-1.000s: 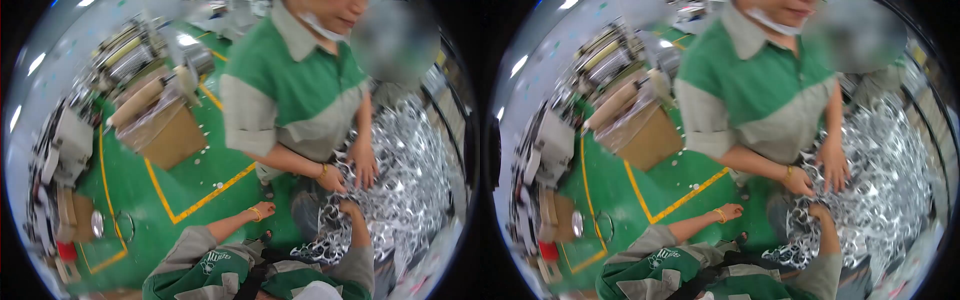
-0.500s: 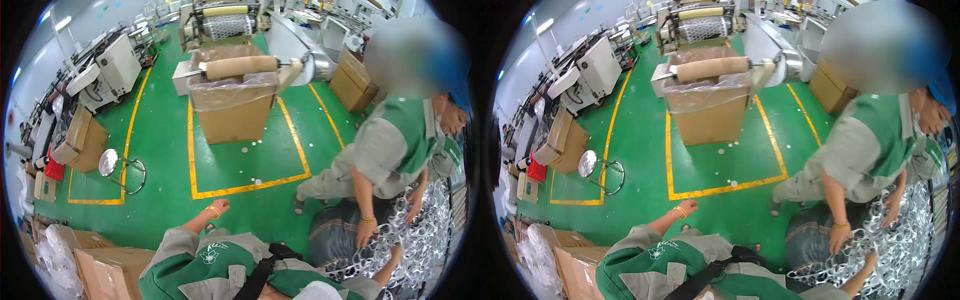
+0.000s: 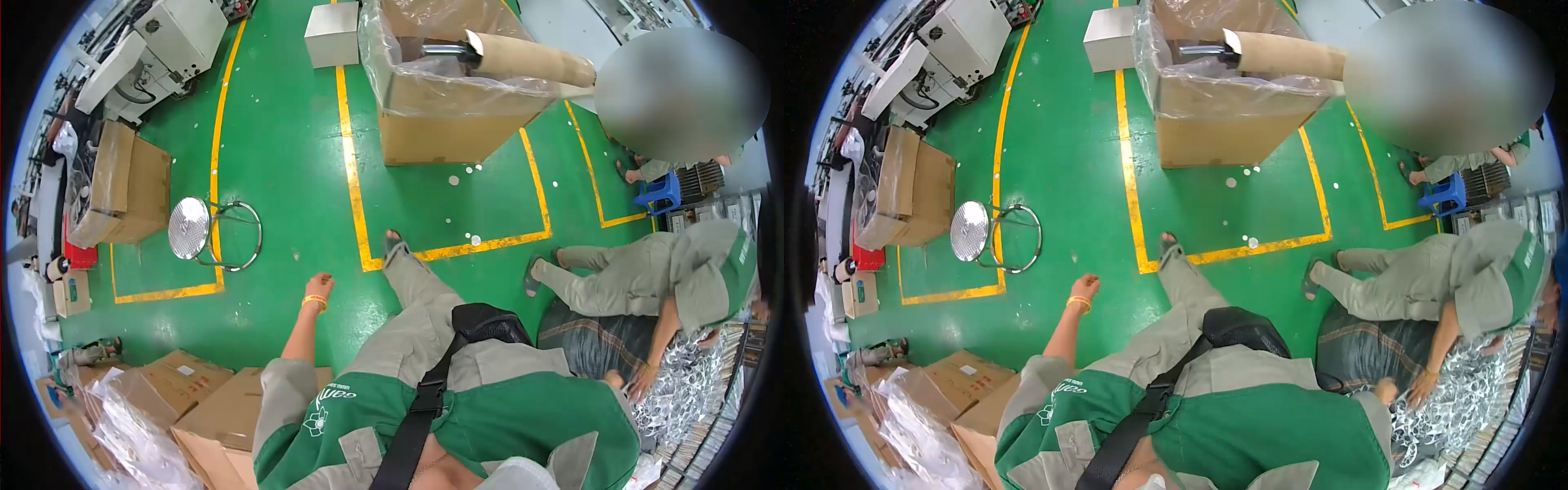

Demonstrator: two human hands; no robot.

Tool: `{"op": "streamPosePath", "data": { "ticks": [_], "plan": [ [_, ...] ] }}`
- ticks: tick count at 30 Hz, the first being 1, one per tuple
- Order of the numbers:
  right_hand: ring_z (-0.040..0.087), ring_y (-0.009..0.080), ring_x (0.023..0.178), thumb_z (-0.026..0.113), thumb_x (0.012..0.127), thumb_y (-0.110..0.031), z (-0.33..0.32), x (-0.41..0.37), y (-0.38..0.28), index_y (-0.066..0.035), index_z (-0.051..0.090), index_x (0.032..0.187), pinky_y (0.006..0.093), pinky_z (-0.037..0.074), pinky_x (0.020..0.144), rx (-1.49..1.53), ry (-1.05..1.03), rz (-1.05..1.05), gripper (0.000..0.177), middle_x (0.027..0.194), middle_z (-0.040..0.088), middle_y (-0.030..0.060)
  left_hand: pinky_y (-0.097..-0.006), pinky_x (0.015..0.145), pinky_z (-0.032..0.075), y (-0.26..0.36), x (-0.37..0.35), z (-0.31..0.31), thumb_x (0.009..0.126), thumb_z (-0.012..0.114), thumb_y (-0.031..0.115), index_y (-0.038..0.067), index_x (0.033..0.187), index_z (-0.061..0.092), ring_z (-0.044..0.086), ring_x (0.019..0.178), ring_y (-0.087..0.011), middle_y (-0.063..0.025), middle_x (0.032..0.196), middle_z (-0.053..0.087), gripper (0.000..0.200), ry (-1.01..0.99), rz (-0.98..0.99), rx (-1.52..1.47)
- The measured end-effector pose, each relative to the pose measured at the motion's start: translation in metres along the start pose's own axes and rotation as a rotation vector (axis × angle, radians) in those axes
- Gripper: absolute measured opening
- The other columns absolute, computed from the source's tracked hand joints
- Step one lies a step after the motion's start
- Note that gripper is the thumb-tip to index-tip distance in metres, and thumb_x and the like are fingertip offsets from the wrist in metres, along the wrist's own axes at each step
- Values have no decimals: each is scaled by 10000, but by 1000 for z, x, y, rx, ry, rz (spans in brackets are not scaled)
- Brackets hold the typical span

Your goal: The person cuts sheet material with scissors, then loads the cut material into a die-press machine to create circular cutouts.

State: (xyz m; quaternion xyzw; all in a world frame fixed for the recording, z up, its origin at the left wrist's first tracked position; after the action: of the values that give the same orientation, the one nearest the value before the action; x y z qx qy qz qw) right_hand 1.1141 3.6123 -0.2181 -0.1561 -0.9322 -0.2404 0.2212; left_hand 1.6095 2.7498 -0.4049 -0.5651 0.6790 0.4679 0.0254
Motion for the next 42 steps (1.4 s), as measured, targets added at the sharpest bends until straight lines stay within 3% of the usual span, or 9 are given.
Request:
{"op": "streamPosePath", "data": {
  "ticks": [11,14,20,23,27,32,36,37,42],
  "plan": [
    [619,368,715,632,657,-178,-272,-240,-762,-65,653,659,439,496,619,749,-610,-1235,115,719,642,176,-349,713,518,-29,118,-160,740,604,223,31,1016,668,660,713,-224,-115,782,686,342,61,-358,-111],
    [630,274,869,664,666,-105,-462,-263,-910,-71,649,1020,367,498,752,980,-1086,-1648,356,989,657,141,-374,722,520,-111,168,-182,751,621,187,19,1024,663,666,788,-202,-105,844,693,323,245,-393,-443],
    [551,155,1028,623,871,-241,-568,-313,-1102,-69,547,1209,322,467,830,1029,-1918,-1064,386,1150,585,79,-388,764,516,-56,300,-261,777,600,194,34,1022,664,647,884,-261,-133,928,678,299,16,-413,67],
    [632,121,798,628,865,-225,-590,-291,-1167,-27,621,1067,253,503,662,1440,-1622,-906,282,887,659,57,-394,782,513,-25,397,-334,787,589,196,43,1021,665,637,919,-287,-145,959,671,290,-67,-344,241],
    [564,284,847,699,711,-96,-684,-172,-1214,-17,585,1024,363,463,769,1454,-188,-940,343,941,573,136,-402,805,510,24,545,-467,800,574,199,55,1020,666,623,965,-322,-161,1001,662,278,-95,-242,546],
    [390,365,1250,808,596,-279,-653,-78,-1332,7,341,1352,423,351,1015,1073,-533,-616,933,1341,404,236,-399,831,506,157,764,-651,782,564,170,54,997,661,644,918,-326,-175,975,666,263,159,-182,330],
    [563,397,1050,752,560,-247,-565,-77,-1444,68,584,1101,419,444,920,878,-950,-697,648,1073,595,268,-325,681,522,299,900,-724,811,576,151,8,1031,638,671,777,-212,-161,916,679,271,396,206,-66],
    [612,402,918,663,607,-190,-521,-89,-1470,37,660,899,451,480,839,856,-468,-746,370,919,640,249,-345,739,517,327,922,-728,806,589,179,25,1055,625,661,847,-252,-158,953,674,295,394,247,-44],
    [624,392,835,670,711,-204,-583,-122,-1429,-16,675,872,463,509,760,754,-617,-810,248,870,653,202,-354,859,490,386,958,-716,819,610,253,65,1175,572,632,982,-281,-152,1048,658,405,-46,260,312]
  ]
}}
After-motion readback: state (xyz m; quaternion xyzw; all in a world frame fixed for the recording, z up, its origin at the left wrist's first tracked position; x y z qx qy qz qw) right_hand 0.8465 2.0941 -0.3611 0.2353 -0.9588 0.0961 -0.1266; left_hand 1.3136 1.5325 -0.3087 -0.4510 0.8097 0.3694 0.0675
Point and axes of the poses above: each hand's wrist, its own x-axis towards the middle knuckle, its own z-axis out of the palm, y = z × x, the point moved 5 cm from there along x, towards the middle knuckle
